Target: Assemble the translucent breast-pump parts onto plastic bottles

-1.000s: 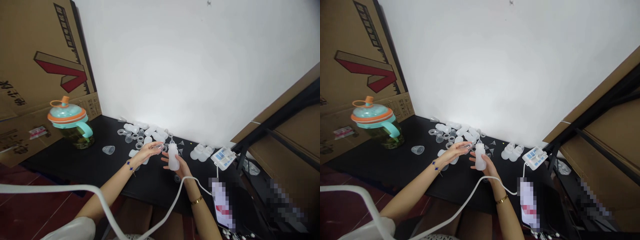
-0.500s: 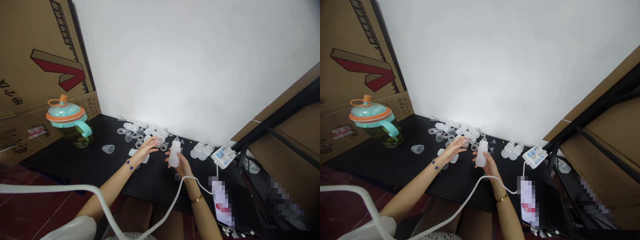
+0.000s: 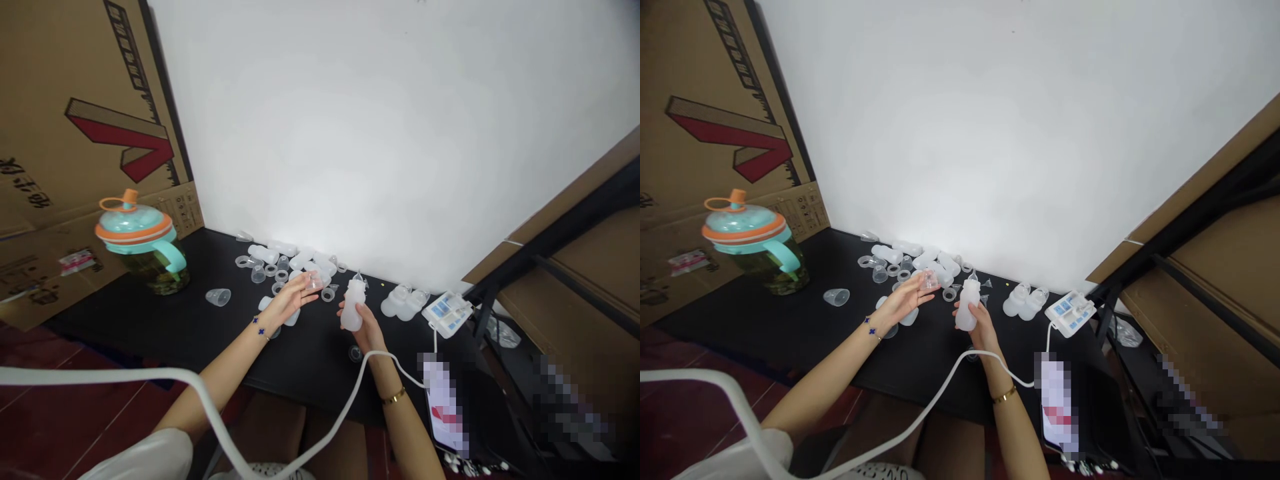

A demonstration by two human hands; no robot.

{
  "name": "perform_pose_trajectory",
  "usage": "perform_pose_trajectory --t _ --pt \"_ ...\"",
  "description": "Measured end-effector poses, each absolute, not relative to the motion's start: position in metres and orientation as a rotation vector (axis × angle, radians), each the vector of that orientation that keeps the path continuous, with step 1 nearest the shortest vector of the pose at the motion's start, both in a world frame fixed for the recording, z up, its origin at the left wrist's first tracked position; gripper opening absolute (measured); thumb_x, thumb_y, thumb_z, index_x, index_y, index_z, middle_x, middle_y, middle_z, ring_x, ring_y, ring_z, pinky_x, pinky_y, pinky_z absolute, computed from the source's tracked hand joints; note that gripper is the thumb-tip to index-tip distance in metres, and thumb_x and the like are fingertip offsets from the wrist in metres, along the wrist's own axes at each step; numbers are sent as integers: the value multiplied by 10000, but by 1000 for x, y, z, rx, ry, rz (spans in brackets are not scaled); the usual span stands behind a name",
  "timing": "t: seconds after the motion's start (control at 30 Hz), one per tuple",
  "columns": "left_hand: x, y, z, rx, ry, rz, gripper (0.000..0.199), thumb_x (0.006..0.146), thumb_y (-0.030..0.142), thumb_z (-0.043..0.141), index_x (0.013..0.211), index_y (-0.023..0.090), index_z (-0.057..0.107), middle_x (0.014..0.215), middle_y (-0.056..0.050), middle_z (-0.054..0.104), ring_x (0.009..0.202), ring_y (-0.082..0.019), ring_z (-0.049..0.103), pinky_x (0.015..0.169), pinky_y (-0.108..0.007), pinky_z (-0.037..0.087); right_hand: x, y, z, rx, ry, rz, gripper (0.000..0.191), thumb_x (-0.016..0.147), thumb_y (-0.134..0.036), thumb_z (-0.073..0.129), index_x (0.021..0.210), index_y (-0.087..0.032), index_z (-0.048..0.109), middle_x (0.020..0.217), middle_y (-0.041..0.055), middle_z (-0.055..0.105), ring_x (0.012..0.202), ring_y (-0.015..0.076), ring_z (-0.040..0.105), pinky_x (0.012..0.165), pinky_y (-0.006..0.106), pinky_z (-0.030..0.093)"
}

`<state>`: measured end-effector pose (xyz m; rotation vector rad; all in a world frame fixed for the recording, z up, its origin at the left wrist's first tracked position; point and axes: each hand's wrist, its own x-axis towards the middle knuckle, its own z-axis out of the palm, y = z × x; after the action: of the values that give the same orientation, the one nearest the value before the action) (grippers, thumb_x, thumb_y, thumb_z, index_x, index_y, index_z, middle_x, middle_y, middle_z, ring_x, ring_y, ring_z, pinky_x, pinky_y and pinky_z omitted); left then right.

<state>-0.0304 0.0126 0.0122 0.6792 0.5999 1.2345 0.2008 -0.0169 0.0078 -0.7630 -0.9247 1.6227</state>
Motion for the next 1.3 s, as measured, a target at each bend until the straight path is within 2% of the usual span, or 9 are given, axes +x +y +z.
perform_pose_trajectory --t 0.67,0.97,1.17,1.3 --pt "-30 12 13 671 633 1221 310 910 250 647 1207 164 673 1241 -148 696 1104 -264 687 915 -345 529 203 -15 5 -712 -964 1681 423 844 -476 712 1103 -141 701 1073 132 743 823 265 721 500 288 542" --pt "-30 13 13 684 638 1221 327 901 257 663 1213 161 667 1219 -148 701 1105 -266 686 928 -347 526 203 -13 2 -740 -993 1640 421 831 -491 728 1063 -141 705 1043 134 747 798 263 721 498 288 539" --pt "-30 12 16 676 645 1221 308 915 232 643 1211 148 665 1198 -153 710 1076 -263 698 893 -339 535 204 -10 -2 -712 -1006 1654 401 825 -492 743 1017 -141 714 967 120 746 852 272 716 572 307 566" --pt "-29 11 16 661 641 1227 286 919 202 632 1196 139 669 1177 -151 717 1071 -263 704 889 -332 537 204 -10 -2 -704 -1000 1664 398 835 -491 734 1027 -143 712 962 117 740 847 273 714 538 295 544"
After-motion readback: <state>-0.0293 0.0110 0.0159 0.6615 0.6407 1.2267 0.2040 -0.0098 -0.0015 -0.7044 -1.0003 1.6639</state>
